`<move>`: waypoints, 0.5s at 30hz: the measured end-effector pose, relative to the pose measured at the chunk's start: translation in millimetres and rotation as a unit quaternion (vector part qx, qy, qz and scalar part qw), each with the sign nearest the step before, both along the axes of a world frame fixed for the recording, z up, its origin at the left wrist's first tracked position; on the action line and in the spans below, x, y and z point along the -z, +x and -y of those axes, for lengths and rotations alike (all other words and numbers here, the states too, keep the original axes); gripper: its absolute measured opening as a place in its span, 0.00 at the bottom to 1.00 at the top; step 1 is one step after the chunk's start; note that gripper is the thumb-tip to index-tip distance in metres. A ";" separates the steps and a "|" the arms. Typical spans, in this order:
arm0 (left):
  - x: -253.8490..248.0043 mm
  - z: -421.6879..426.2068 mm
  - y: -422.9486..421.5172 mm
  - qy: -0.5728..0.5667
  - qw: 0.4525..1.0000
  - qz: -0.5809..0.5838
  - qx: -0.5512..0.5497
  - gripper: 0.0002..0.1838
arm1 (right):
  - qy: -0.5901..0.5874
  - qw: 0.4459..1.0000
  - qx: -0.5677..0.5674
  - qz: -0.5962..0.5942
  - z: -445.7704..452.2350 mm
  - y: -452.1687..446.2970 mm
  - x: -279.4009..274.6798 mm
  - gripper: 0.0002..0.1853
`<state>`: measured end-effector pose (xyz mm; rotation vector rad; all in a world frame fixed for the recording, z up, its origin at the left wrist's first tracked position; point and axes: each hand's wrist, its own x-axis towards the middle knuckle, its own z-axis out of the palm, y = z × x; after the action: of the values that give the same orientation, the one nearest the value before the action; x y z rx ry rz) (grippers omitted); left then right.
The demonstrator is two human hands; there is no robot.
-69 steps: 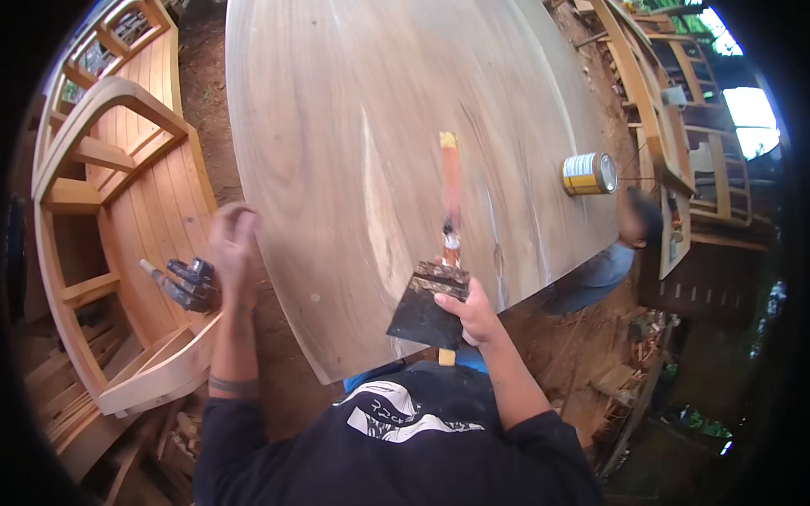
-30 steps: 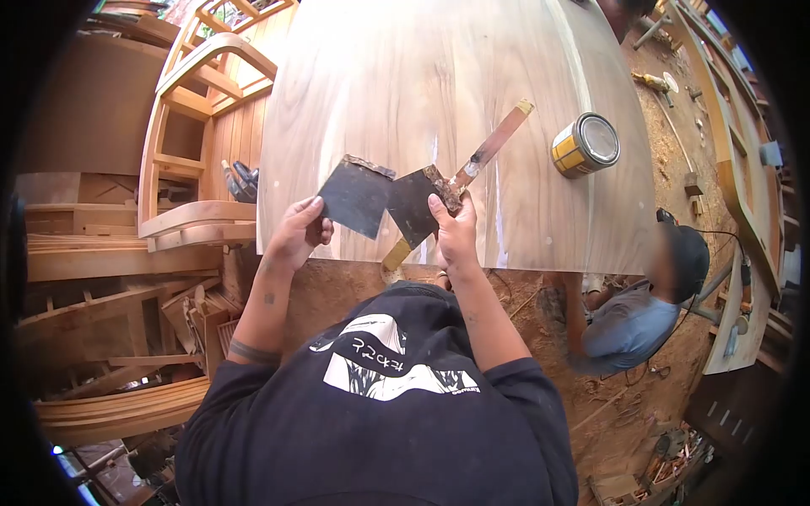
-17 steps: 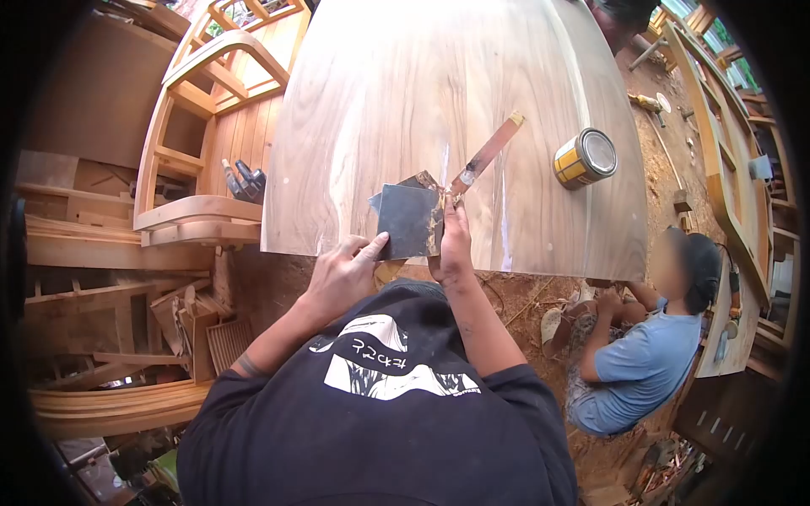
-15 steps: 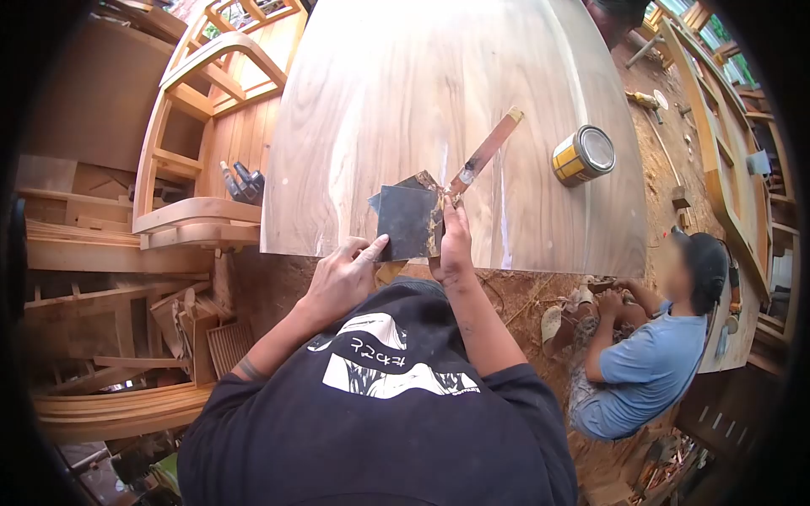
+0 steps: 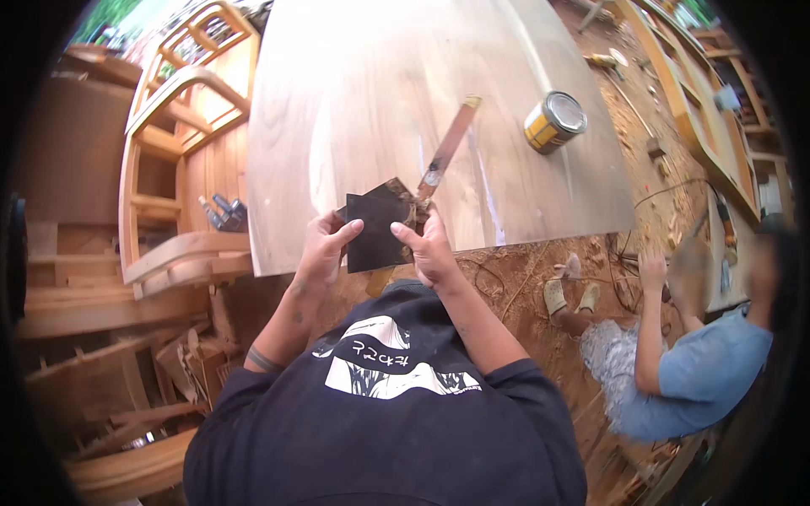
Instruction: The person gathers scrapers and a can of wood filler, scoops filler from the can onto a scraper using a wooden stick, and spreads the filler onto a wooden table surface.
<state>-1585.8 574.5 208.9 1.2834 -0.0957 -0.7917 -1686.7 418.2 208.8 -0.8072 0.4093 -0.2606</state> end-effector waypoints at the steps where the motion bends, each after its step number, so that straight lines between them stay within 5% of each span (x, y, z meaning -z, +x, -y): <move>1: 4.6 3.6 0.1 0.015 0.999 0.044 -0.016 0.12 | -0.015 1.000 -0.001 0.002 -2.2 -1.3 2.9 0.28; 4: 22.8 9.2 3.4 -0.009 0.998 0.039 -0.047 0.13 | -0.038 0.999 0.016 -0.029 -6.4 -7.2 16.0 0.28; 10: 28.5 4.0 7.2 -0.082 0.977 -0.193 -0.027 0.12 | 0.013 0.998 0.024 -0.056 -10.5 -15.0 34.1 0.23; 13: 39.9 -6.2 13.3 -0.142 0.970 -0.196 -0.016 0.13 | 0.071 0.995 0.028 -0.058 -8.2 -18.7 36.3 0.20; 15: 38.6 -13.4 14.9 -0.134 0.979 -0.155 -0.002 0.13 | 0.002 0.995 0.022 -0.101 -8.3 -13.4 36.8 0.18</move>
<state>-1570.9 587.9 170.3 0.8950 0.0502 -0.9323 -1700.1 426.5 172.0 -0.8235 0.6176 -0.2206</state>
